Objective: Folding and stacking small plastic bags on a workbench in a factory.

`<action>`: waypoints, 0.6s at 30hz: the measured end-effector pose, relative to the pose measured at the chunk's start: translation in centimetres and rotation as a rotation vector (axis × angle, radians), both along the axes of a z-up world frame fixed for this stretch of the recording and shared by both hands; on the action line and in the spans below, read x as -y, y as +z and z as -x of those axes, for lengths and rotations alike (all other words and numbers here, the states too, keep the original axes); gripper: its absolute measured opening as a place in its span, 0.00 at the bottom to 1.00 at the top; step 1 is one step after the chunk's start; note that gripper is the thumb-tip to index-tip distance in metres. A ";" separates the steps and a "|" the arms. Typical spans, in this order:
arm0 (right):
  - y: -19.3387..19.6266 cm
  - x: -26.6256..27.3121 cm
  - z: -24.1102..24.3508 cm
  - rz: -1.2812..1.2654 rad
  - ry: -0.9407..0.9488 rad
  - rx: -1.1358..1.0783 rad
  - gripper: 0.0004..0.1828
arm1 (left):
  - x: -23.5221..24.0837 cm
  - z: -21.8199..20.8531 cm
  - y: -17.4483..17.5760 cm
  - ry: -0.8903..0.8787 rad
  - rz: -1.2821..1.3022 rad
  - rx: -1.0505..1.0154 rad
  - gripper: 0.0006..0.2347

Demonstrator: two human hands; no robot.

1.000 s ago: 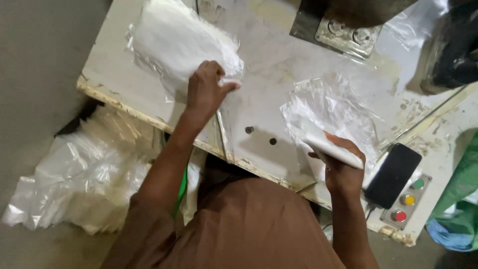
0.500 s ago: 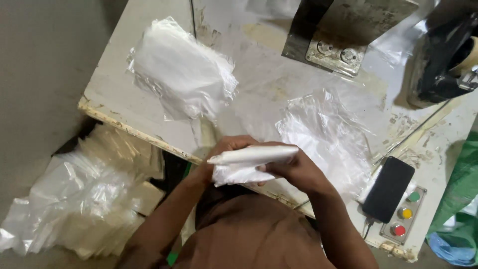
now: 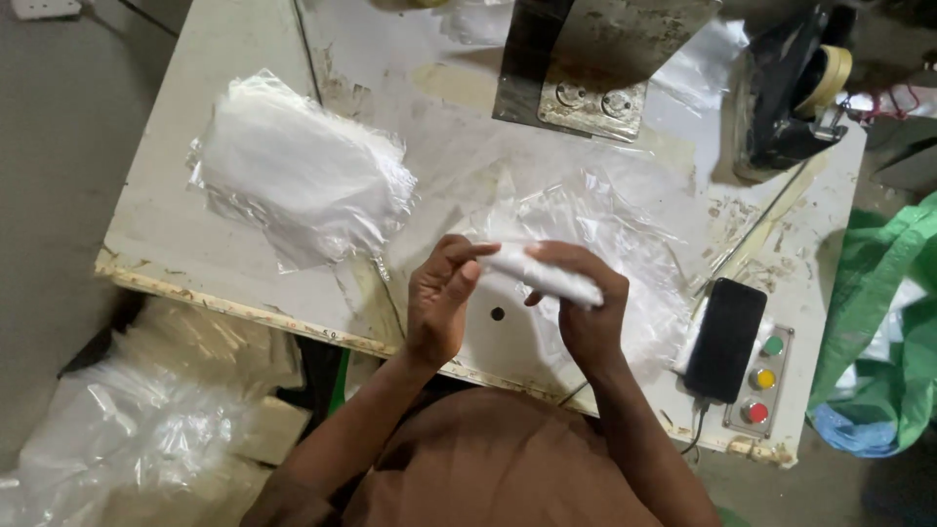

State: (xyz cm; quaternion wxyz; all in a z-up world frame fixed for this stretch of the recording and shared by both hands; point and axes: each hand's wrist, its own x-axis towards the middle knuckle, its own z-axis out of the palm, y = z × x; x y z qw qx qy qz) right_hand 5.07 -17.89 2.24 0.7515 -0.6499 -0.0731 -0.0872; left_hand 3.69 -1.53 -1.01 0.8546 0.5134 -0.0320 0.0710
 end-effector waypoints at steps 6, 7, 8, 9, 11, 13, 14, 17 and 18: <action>-4.3 -3.8 -1.1 0.426 -0.110 0.276 0.14 | 0.9 -1.2 3.8 0.316 -0.380 0.078 0.08; -4.3 -3.9 -0.2 0.422 -0.102 0.285 0.14 | 0.0 -1.3 2.7 0.328 -0.381 0.083 0.08; -4.3 -3.9 0.3 0.235 -0.016 -0.015 0.11 | -0.9 -1.6 1.5 0.337 -0.660 0.321 0.05; -4.5 -4.0 0.8 0.052 0.072 -0.317 0.13 | -1.8 -1.8 0.4 0.339 -0.941 0.554 0.03; -4.6 -3.4 -1.5 -0.281 0.133 -0.508 0.07 | -2.4 -1.1 1.1 0.361 -0.954 0.530 0.04; -4.7 -3.5 -2.2 -0.630 0.165 -0.685 0.03 | -2.4 -0.5 1.0 0.360 -0.964 0.527 0.06; -4.5 -4.0 -1.9 -0.315 0.313 -0.438 0.12 | -2.3 -0.5 0.7 0.315 -0.927 0.526 0.05; -3.9 -4.4 -4.3 0.065 0.514 -0.137 0.24 | -2.6 -1.7 0.2 0.207 -0.853 0.518 0.03; -3.8 -4.5 -5.0 0.118 0.614 -0.100 0.27 | -2.9 -1.4 0.0 0.162 -0.830 0.484 0.03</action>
